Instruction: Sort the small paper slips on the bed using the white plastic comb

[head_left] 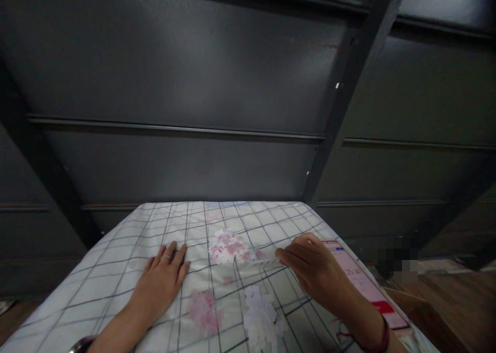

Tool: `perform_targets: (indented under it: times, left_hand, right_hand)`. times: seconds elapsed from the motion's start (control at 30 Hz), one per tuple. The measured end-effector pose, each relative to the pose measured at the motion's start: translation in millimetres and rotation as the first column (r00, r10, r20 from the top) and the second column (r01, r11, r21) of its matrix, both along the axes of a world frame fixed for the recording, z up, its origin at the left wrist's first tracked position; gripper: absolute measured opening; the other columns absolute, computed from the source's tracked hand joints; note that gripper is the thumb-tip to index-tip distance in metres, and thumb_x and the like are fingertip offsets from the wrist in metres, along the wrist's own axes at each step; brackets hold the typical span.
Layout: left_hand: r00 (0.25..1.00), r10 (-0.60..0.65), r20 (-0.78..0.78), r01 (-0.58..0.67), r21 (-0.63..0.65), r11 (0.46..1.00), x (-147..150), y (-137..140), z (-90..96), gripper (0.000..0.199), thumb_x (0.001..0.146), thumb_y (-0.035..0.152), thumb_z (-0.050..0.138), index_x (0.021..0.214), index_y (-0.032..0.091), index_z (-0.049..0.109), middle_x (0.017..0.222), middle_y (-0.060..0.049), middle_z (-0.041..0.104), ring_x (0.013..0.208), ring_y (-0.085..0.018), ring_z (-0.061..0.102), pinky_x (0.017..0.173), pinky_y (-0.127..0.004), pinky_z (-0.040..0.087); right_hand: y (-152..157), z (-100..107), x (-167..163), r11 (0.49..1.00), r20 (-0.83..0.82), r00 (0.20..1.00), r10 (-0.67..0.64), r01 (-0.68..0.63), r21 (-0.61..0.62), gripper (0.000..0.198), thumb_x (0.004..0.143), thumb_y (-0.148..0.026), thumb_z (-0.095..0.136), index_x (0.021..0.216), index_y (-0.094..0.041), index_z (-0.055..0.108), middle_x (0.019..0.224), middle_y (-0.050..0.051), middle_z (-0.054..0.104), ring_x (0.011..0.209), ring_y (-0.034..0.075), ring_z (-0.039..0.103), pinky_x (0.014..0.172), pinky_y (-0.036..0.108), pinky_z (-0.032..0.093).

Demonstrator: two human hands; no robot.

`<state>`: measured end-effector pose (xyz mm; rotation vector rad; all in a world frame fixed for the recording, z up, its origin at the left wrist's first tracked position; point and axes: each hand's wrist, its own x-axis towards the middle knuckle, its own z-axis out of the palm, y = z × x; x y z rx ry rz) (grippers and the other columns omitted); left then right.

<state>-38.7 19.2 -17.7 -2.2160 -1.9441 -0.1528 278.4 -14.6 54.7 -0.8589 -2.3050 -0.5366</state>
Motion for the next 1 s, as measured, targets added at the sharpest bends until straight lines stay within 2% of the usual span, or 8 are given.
perform_targets:
  times: [0.27,0.4,0.5,0.63,0.8,1.0]
  left_hand:
    - [0.997,0.013,-0.072,-0.017,-0.057,0.998,2.4,-1.1,6.0,0.047,0.09,0.03,0.034,0.132,0.012,0.046,0.136,-0.018,0.044,0.125,-0.033,0.039,0.097,-0.047,0.035]
    - [0.998,0.016,-0.063,-0.02,-0.052,0.998,2.8,-1.4,5.9,0.047,0.09,0.03,0.034,0.131,0.012,0.047,0.135,-0.018,0.045,0.125,-0.033,0.039,0.097,-0.047,0.035]
    - [0.999,0.023,-0.049,-0.026,-0.056,0.998,3.5,-1.9,6.8,0.047,0.09,0.029,0.035,0.131,0.013,0.047,0.135,-0.017,0.045,0.125,-0.033,0.039,0.098,-0.047,0.035]
    - [0.996,0.025,-0.084,-0.031,-0.076,0.997,3.7,-2.2,7.8,0.047,0.091,0.029,0.034,0.133,0.013,0.045,0.137,-0.017,0.043,0.126,-0.033,0.037,0.098,-0.046,0.035]
    - [0.996,0.013,-0.09,-0.018,-0.055,0.998,3.1,-1.8,6.7,0.046,0.09,0.029,0.035,0.132,0.012,0.046,0.136,-0.018,0.044,0.126,-0.033,0.038,0.097,-0.046,0.035]
    - [0.996,0.012,-0.091,-0.017,-0.059,0.998,3.6,-2.1,7.2,0.046,0.09,0.029,0.035,0.132,0.012,0.046,0.136,-0.018,0.044,0.125,-0.033,0.039,0.097,-0.046,0.036]
  right_hand:
    - [0.5,5.4,2.0,1.0,-0.057,0.998,0.002,-0.002,0.01,0.021,0.084,-0.003,0.041,0.085,-0.017,0.057,0.064,0.0,0.055,0.06,0.014,0.042,0.062,0.028,0.034]
    - [0.6,3.3,2.0,1.0,-0.041,0.999,-0.004,0.003,-0.024,0.022,0.083,-0.002,0.042,0.083,-0.017,0.058,0.064,0.0,0.055,0.059,0.013,0.043,0.062,0.029,0.034]
    - [-1.9,0.9,-2.7,0.999,-0.027,0.999,0.028,-0.029,-0.044,0.024,0.083,-0.001,0.041,0.089,-0.017,0.057,0.068,0.001,0.058,0.064,0.014,0.046,0.065,0.029,0.036]
    - [-2.3,0.6,-4.1,0.998,-0.022,0.998,0.066,-0.067,-0.015,0.023,0.084,-0.002,0.041,0.094,-0.016,0.056,0.069,0.001,0.059,0.063,0.014,0.046,0.067,0.029,0.036]
    - [2.0,5.6,7.0,0.998,-0.041,0.999,-0.005,0.007,0.061,0.019,0.085,-0.006,0.042,0.089,-0.016,0.058,0.064,0.001,0.055,0.06,0.014,0.043,0.061,0.028,0.035]
    - [3.3,5.7,9.4,0.999,-0.022,1.0,0.004,-0.003,0.045,0.02,0.085,-0.004,0.043,0.089,-0.015,0.058,0.066,0.001,0.057,0.06,0.013,0.043,0.062,0.028,0.035]
